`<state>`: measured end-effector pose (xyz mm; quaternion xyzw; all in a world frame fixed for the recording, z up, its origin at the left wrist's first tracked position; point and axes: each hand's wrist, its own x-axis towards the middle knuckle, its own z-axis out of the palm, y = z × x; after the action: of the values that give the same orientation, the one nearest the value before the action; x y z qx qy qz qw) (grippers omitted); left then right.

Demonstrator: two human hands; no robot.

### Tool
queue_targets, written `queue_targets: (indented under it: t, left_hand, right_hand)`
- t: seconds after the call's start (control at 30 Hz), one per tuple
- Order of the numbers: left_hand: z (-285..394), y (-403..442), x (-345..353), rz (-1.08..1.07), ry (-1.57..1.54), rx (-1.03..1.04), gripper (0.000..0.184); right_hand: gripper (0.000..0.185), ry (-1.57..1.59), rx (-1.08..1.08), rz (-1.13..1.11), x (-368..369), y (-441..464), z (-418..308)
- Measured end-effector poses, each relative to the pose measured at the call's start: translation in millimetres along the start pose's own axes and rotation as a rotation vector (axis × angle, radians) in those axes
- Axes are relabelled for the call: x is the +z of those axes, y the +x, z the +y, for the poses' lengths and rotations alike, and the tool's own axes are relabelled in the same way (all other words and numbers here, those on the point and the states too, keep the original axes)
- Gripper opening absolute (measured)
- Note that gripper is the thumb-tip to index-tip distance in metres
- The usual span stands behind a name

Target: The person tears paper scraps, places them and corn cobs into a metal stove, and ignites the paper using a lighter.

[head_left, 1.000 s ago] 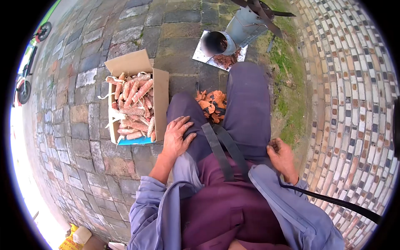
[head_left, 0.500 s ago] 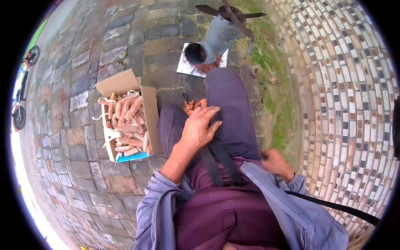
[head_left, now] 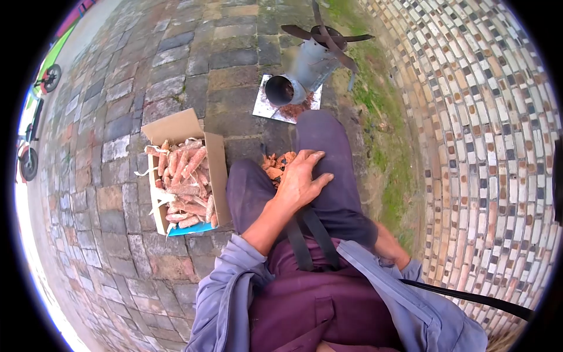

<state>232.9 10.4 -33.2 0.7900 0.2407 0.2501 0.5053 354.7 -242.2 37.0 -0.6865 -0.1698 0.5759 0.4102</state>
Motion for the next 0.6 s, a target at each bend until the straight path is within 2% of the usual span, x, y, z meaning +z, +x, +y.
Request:
queue_targets:
  t: [0.13,0.2,0.23,0.33,0.4,0.43,0.5,0.53,0.6]
  left_hand:
    - [2,3,0,0.025,0.031,-0.002,0.053]
    - [1,5,-1,-0.024,-0.016,-0.06,0.052]
    - [1,7,-2,-0.018,-0.016,-0.063,0.052]
    - [2,10,-3,-0.047,-0.035,-0.085,0.05]
    - [-2,10,-1,-0.029,-0.02,-0.006,0.048]
    - [-5,12,-2,-0.045,-0.047,-0.001,0.048]
    - [-6,11,1,-0.08,-0.05,-0.032,0.048]
    - [-4,12,1,-0.118,-0.05,-0.056,0.048]
    - [-1,14,-2,-0.117,-0.058,-0.059,0.047]
  right_hand:
    - [0.053,0.061,0.024,0.069,9,-6,0]
    - [0.055,0.249,-0.089,0.015,8,3,7]
    - [0.055,0.245,-0.088,0.011,8,6,8]
    - [0.055,0.414,-0.038,-0.01,7,16,20]
    - [0.053,0.564,0.074,0.024,1,23,35]
    - [0.053,0.558,0.08,0.018,3,24,32]
    - [0.048,0.223,0.052,-0.096,11,22,31]
    - [0.048,0.228,0.052,-0.095,21,21,22]
    - [0.04,-0.086,-0.001,0.079,40,27,-2]
